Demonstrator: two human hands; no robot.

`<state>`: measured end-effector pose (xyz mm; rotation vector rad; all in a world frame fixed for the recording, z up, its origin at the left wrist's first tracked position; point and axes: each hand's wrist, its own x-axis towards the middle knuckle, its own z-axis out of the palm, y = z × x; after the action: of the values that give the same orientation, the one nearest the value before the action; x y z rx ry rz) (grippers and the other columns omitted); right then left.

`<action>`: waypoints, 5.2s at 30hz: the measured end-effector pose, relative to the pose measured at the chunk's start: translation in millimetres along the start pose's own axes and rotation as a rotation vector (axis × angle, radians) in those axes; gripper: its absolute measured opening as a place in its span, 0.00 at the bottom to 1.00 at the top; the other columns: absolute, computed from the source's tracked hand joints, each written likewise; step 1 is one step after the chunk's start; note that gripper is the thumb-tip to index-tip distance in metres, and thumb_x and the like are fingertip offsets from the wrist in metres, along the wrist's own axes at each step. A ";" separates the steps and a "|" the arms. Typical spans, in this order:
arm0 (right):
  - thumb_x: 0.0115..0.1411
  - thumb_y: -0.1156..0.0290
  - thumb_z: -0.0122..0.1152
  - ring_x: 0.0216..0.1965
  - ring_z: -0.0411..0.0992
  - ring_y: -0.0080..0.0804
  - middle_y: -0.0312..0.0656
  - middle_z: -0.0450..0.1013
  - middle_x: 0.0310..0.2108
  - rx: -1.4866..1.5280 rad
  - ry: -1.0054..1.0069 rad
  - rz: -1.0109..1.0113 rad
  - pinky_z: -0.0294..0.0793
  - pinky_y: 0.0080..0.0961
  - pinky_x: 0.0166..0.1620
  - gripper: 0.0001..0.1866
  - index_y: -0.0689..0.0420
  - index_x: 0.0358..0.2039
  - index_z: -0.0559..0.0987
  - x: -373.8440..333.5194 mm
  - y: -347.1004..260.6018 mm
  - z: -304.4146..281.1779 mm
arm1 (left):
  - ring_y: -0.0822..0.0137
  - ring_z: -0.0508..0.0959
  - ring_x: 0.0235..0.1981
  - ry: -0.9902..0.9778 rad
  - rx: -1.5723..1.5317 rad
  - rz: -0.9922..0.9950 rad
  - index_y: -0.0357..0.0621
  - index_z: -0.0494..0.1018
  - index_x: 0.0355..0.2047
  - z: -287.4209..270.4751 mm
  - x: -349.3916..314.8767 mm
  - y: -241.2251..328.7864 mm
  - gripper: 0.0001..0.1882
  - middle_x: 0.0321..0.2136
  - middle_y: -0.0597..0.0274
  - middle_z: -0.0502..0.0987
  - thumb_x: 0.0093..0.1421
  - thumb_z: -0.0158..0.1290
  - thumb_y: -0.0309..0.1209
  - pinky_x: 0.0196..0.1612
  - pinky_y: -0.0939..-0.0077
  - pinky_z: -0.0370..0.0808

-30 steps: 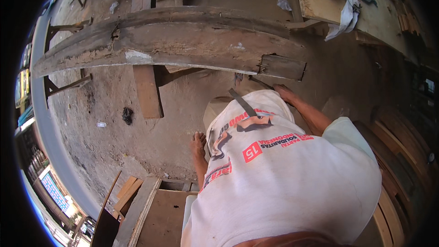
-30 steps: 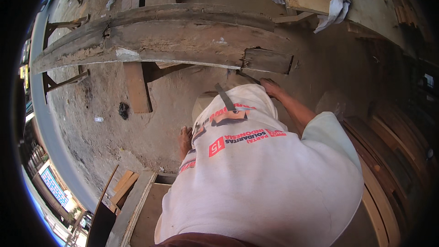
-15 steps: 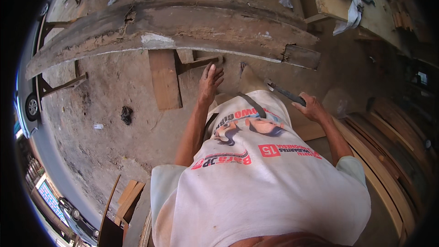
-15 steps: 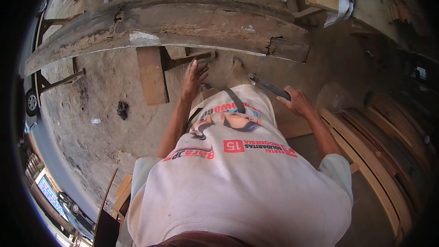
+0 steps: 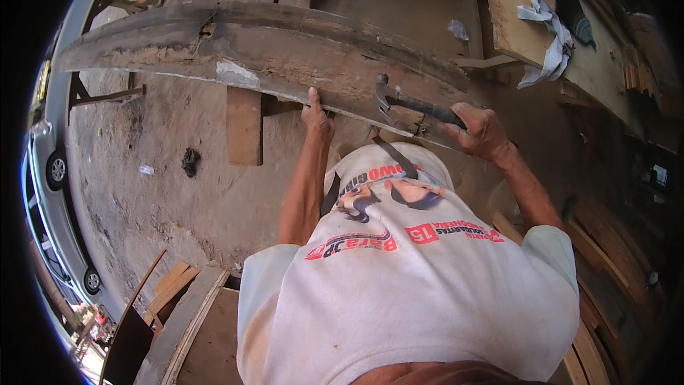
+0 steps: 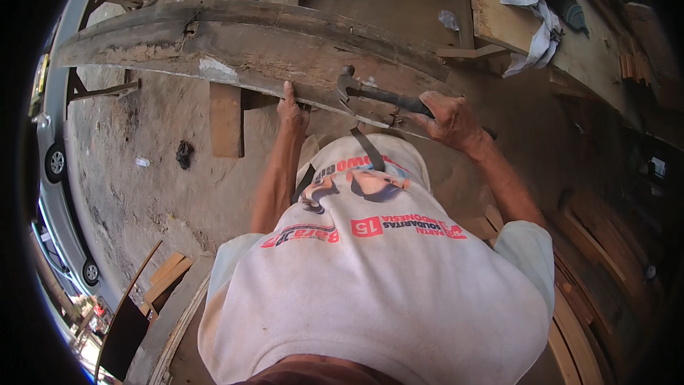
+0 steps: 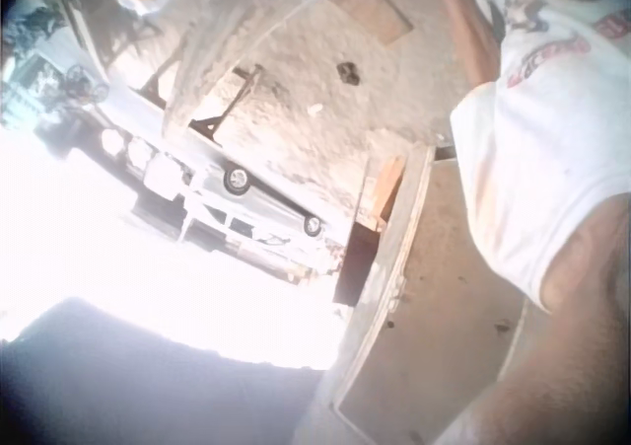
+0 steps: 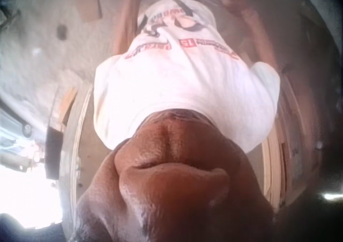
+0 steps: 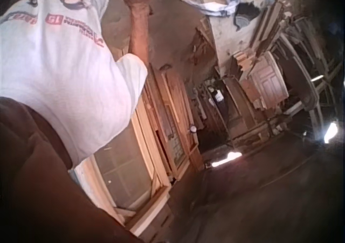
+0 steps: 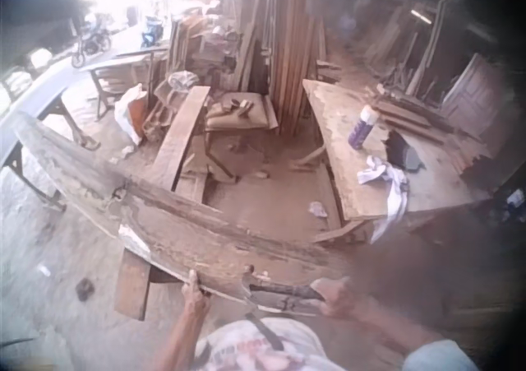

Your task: The person uses a hammer to repeatedly strike and break apart a long wooden plank resting on a workbench. They reposition the plank and continue hammering to separate sections of the wood.

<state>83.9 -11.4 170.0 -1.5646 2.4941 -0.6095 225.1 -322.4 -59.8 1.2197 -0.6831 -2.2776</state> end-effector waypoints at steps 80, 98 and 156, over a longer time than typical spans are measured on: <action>0.61 0.63 0.66 0.30 0.74 0.60 0.54 0.71 0.27 0.231 -0.013 -0.316 0.72 0.45 0.30 0.15 0.60 0.33 0.72 90.4 127.8 12.3 | 0.74 0.72 0.31 0.034 0.403 0.117 0.36 0.75 0.47 -13.8 -17.2 -7.8 0.34 0.33 0.67 0.74 0.62 0.60 0.59 0.33 0.74 0.71; 0.60 0.61 0.69 0.27 0.75 0.54 0.51 0.71 0.23 -0.058 -0.074 -0.072 0.72 0.45 0.29 0.17 0.59 0.30 0.72 107.9 167.0 40.2 | 0.74 0.71 0.30 0.074 0.518 0.144 0.36 0.76 0.43 -10.7 -24.7 -9.2 0.35 0.30 0.68 0.74 0.62 0.58 0.62 0.34 0.75 0.70; 0.69 0.55 0.60 0.29 0.80 0.52 0.51 0.72 0.20 0.448 0.177 0.146 0.72 0.44 0.28 0.19 0.60 0.37 0.71 120.0 -143.7 169.2 | 0.69 0.79 0.33 0.026 0.741 -0.103 0.30 0.74 0.48 -217.5 -69.3 36.9 0.31 0.36 0.53 0.82 0.68 0.54 0.52 0.37 0.73 0.77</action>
<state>203.7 -217.1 86.1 -1.1983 2.3348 -1.2247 450.9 -353.5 -98.9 1.6168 -1.5726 -2.1378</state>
